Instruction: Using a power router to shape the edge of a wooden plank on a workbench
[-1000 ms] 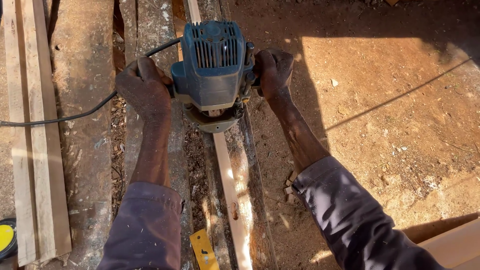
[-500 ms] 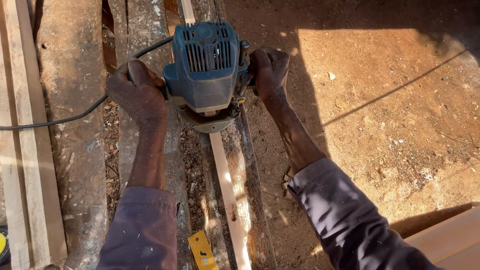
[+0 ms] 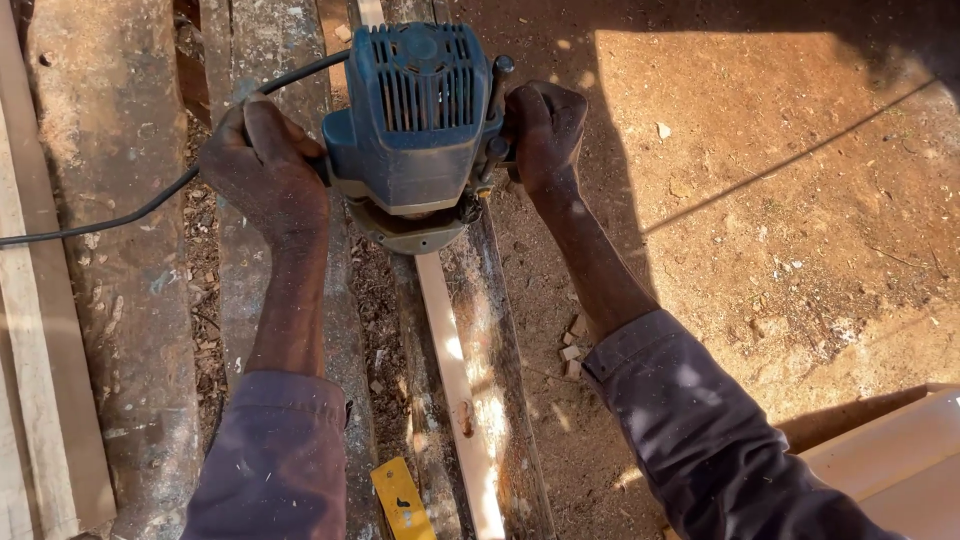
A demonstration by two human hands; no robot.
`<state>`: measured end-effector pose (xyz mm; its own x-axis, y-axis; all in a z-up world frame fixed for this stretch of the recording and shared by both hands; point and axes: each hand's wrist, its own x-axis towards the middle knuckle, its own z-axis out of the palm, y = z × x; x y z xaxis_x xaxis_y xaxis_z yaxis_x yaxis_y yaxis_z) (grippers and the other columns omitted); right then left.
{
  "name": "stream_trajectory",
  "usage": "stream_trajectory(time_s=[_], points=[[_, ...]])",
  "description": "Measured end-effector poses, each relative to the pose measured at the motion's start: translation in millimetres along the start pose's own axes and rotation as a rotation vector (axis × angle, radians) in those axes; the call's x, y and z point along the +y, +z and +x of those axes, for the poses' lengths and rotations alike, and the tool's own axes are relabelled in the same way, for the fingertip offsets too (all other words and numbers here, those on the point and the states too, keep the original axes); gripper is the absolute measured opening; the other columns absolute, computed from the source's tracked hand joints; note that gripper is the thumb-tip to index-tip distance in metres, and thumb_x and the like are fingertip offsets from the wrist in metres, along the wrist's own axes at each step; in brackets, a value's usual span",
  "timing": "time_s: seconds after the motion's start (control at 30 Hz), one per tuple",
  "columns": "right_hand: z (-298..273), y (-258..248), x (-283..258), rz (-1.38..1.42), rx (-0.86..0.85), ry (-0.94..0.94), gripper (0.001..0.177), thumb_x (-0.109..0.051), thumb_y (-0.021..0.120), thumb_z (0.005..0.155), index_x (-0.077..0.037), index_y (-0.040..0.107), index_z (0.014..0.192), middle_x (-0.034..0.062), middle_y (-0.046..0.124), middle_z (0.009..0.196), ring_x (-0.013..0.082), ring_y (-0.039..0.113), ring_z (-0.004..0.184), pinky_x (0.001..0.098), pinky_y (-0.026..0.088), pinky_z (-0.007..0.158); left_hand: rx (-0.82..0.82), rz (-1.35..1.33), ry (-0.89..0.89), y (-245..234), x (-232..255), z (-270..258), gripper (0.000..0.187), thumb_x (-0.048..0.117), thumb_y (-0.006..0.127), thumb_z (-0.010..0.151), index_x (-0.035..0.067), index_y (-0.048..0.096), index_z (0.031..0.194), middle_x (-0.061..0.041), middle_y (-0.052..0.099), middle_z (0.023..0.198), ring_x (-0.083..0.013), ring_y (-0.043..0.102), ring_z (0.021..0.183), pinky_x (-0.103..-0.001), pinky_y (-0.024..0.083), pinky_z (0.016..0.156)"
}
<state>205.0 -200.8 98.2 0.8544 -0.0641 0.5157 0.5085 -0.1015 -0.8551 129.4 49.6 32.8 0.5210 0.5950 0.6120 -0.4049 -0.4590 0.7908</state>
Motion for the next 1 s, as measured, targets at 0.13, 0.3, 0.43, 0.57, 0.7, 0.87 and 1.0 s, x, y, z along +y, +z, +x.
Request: stream_trajectory(time_s=[0.13, 0.3, 0.43, 0.57, 0.7, 0.87, 1.0], points=[[0, 1, 11, -0.008, -0.008, -0.082, 0.038, -0.025, 0.055, 0.092, -0.015, 0.055, 0.055, -0.0018, 0.049, 0.05, 0.0115, 0.043, 0.044, 0.0343, 0.036, 0.046, 0.005, -0.077, 0.009, -1, -1, -2, 0.061, 0.05, 0.052, 0.133, 0.011, 0.073, 0.091, -0.006, 0.068, 0.077, -0.03, 0.068, 0.07, -0.065, 0.068, 0.076], [-5, 9, 0, 0.215, 0.099, 0.071, 0.035, -0.017, 0.061, 0.086, -0.011, 0.051, 0.054, 0.0034, 0.043, 0.048, 0.0151, 0.045, 0.043, 0.0336, 0.034, 0.041, 0.011, -0.114, -0.062, -8, 4, 7, 0.054, 0.02, 0.057, 0.129, 0.007, 0.073, 0.08, -0.011, 0.067, 0.066, -0.026, 0.069, 0.058, -0.047, 0.062, 0.062], [15, 5, 1, 0.262, 0.103, 0.272, 0.028, -0.014, 0.066, 0.08, -0.006, 0.06, 0.055, 0.0114, 0.046, 0.044, 0.0212, 0.056, 0.04, 0.0362, 0.041, 0.034, -0.009, -0.046, -0.18, -2, -14, 14, 0.053, 0.018, 0.062, 0.128, 0.013, 0.07, 0.076, -0.01, 0.065, 0.06, -0.0213, 0.07, 0.055, -0.035, 0.063, 0.057], [-2, 9, -4, 0.256, 0.073, 0.226, 0.031, -0.017, 0.068, 0.082, -0.008, 0.061, 0.053, 0.0097, 0.047, 0.043, 0.0195, 0.056, 0.039, 0.0335, 0.04, 0.035, 0.006, -0.061, -0.214, -11, -25, 2, 0.049, 0.023, 0.063, 0.123, 0.018, 0.074, 0.076, -0.009, 0.065, 0.063, -0.0149, 0.063, 0.054, -0.034, 0.065, 0.059], [0, 10, -31, 0.183, -0.006, 0.143, 0.036, -0.02, 0.064, 0.086, -0.012, 0.059, 0.051, 0.007, 0.043, 0.042, 0.0156, 0.048, 0.039, 0.03, 0.036, 0.04, 0.03, -0.075, -0.268, -7, -37, 5, 0.047, 0.026, 0.065, 0.121, 0.02, 0.071, 0.075, -0.007, 0.064, 0.064, -0.0131, 0.062, 0.056, -0.034, 0.066, 0.061], [13, 8, -40, 0.181, -0.071, 0.15, 0.035, -0.019, 0.062, 0.087, -0.014, 0.058, 0.052, 0.0079, 0.045, 0.043, 0.0149, 0.046, 0.038, 0.0307, 0.036, 0.04, 0.022, -0.114, -0.328, -5, -15, 8, 0.048, 0.023, 0.06, 0.126, 0.019, 0.071, 0.08, -0.009, 0.063, 0.067, -0.0173, 0.06, 0.057, -0.042, 0.065, 0.064], [-7, 19, -16, 0.196, -0.044, 0.131, 0.034, -0.019, 0.063, 0.084, -0.012, 0.057, 0.051, 0.0069, 0.042, 0.043, 0.017, 0.049, 0.039, 0.0309, 0.037, 0.04, 0.068, -0.026, -0.314, -18, -20, -4, 0.045, 0.031, 0.066, 0.115, 0.02, 0.071, 0.072, -0.01, 0.065, 0.064, -0.0158, 0.059, 0.056, -0.038, 0.062, 0.064]])
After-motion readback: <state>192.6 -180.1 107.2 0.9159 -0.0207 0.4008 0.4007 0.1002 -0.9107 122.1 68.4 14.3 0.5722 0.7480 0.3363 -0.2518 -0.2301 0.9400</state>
